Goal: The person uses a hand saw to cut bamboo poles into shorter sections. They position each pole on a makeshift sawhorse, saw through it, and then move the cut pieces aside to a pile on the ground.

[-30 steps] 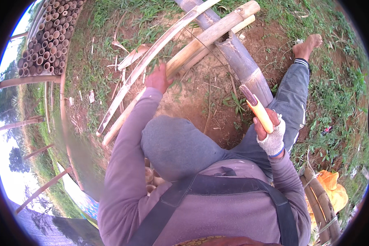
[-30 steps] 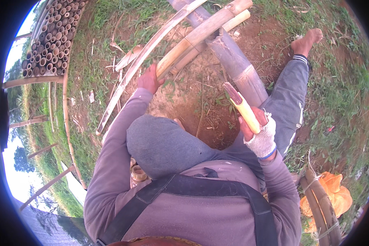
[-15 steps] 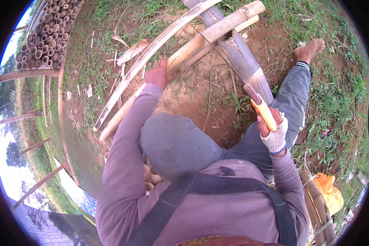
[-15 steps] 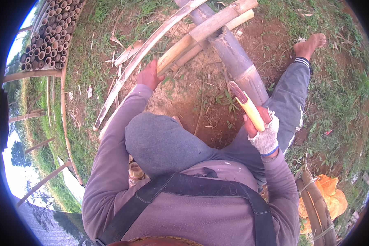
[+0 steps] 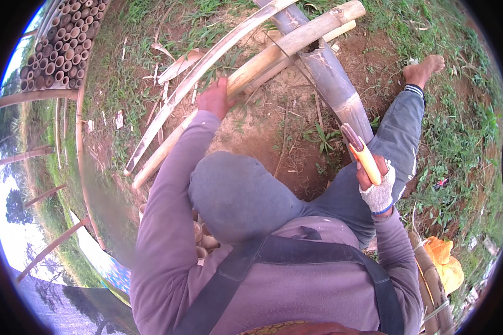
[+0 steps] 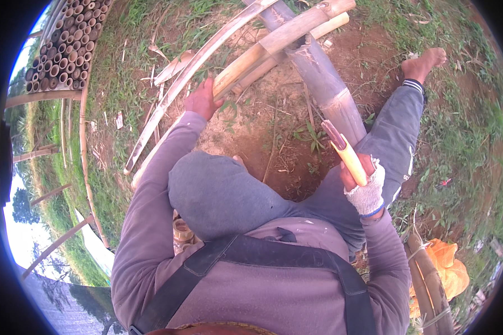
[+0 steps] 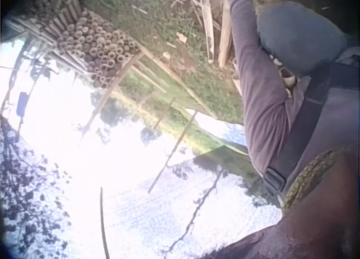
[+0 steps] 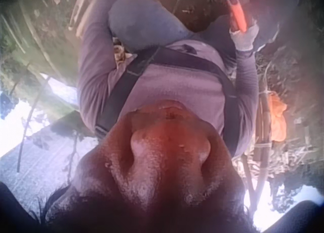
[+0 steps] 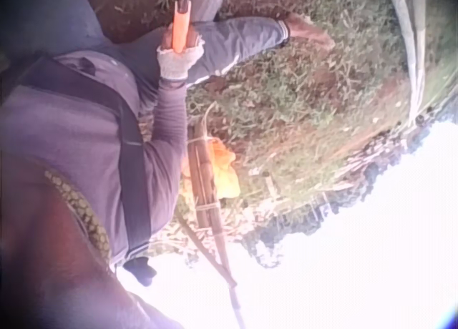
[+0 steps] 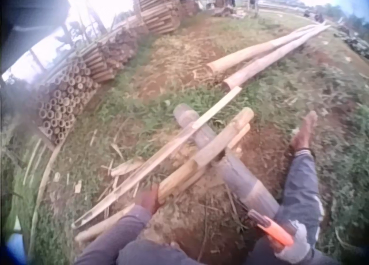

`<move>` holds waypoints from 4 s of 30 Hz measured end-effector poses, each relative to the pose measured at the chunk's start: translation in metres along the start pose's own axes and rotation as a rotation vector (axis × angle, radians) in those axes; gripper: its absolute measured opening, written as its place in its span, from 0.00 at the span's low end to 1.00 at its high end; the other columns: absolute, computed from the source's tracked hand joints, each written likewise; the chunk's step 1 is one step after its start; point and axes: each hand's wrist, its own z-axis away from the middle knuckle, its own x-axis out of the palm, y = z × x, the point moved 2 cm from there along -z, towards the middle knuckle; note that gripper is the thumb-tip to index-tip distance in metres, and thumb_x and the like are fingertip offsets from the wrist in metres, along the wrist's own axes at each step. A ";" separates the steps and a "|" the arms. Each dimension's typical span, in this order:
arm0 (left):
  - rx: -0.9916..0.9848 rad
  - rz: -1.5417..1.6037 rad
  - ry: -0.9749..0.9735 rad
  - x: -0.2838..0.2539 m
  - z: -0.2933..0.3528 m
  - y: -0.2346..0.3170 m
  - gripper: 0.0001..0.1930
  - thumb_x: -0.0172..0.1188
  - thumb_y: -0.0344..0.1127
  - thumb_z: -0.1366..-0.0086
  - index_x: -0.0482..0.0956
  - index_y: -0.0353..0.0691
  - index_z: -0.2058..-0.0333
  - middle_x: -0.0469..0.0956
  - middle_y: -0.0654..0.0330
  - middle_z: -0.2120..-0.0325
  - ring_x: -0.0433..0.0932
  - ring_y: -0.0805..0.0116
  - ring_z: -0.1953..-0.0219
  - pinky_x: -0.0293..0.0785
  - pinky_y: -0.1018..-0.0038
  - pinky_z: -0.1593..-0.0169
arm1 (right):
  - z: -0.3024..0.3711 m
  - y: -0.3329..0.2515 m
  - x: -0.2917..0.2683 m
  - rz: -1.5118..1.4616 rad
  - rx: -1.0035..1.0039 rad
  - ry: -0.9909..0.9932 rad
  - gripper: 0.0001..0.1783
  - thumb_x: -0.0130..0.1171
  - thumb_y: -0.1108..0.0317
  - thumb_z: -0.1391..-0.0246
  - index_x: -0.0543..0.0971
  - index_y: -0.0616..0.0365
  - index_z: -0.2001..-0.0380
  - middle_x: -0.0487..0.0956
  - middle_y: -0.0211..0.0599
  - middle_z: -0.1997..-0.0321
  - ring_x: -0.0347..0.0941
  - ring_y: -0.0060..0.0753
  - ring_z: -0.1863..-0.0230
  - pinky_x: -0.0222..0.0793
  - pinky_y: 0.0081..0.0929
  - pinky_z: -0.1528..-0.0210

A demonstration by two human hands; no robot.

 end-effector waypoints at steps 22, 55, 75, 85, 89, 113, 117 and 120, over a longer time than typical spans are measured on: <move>-0.105 0.247 -0.043 -0.033 -0.030 -0.050 0.34 0.56 0.69 0.24 0.75 0.41 0.43 0.88 0.42 0.59 0.87 0.33 0.54 0.80 0.43 0.47 | -0.017 -0.012 -0.008 0.056 0.089 0.206 0.04 0.69 0.76 0.37 0.84 0.59 0.61 0.81 0.42 0.63 0.79 0.44 0.66 0.70 0.41 0.65; -0.023 0.297 -0.094 -0.045 -0.052 0.070 0.32 0.74 0.50 0.40 0.74 0.44 0.41 0.86 0.45 0.49 0.85 0.40 0.44 0.80 0.50 0.40 | -0.026 -0.020 0.031 -0.146 0.036 0.129 0.27 0.66 0.63 0.31 0.77 0.67 0.36 0.85 0.56 0.42 0.87 0.51 0.48 0.80 0.42 0.43; 0.002 0.325 -0.092 -0.043 -0.053 0.068 0.32 0.74 0.47 0.38 0.74 0.44 0.40 0.86 0.46 0.47 0.84 0.40 0.44 0.78 0.49 0.38 | -0.044 -0.040 0.039 0.026 0.064 0.056 0.25 0.66 0.65 0.31 0.78 0.69 0.36 0.86 0.53 0.44 0.85 0.47 0.47 0.78 0.40 0.41; 0.002 0.342 -0.142 -0.046 -0.051 0.071 0.31 0.73 0.46 0.37 0.74 0.45 0.38 0.85 0.45 0.49 0.84 0.39 0.43 0.77 0.47 0.38 | -0.073 -0.038 0.055 0.016 -0.005 0.059 0.25 0.68 0.70 0.34 0.77 0.68 0.37 0.86 0.55 0.44 0.87 0.55 0.48 0.83 0.41 0.46; 0.017 0.347 -0.128 -0.049 -0.054 0.069 0.31 0.73 0.46 0.37 0.74 0.44 0.39 0.86 0.45 0.49 0.84 0.39 0.44 0.77 0.46 0.38 | -0.095 -0.040 0.066 0.051 -0.049 0.087 0.23 0.69 0.70 0.35 0.80 0.67 0.39 0.86 0.53 0.45 0.87 0.54 0.48 0.81 0.41 0.45; 0.001 0.357 -0.153 -0.048 -0.049 0.063 0.27 0.72 0.43 0.36 0.75 0.44 0.41 0.87 0.46 0.51 0.86 0.43 0.46 0.81 0.50 0.41 | -0.011 -0.052 0.014 -0.112 0.113 -0.015 0.27 0.63 0.68 0.30 0.74 0.73 0.34 0.86 0.57 0.43 0.87 0.48 0.44 0.81 0.39 0.40; 0.037 0.365 -0.125 -0.054 -0.052 0.073 0.28 0.72 0.43 0.35 0.75 0.44 0.39 0.87 0.46 0.51 0.86 0.43 0.46 0.81 0.51 0.42 | -0.112 -0.036 0.079 0.006 0.000 0.066 0.23 0.69 0.67 0.33 0.80 0.65 0.39 0.86 0.54 0.49 0.86 0.54 0.53 0.81 0.41 0.52; 0.041 0.351 -0.108 -0.052 -0.052 0.071 0.29 0.72 0.43 0.35 0.75 0.44 0.38 0.87 0.46 0.51 0.86 0.43 0.46 0.81 0.51 0.41 | -0.124 -0.035 0.089 0.047 -0.107 0.100 0.21 0.67 0.66 0.30 0.80 0.68 0.40 0.87 0.50 0.49 0.85 0.41 0.53 0.79 0.36 0.50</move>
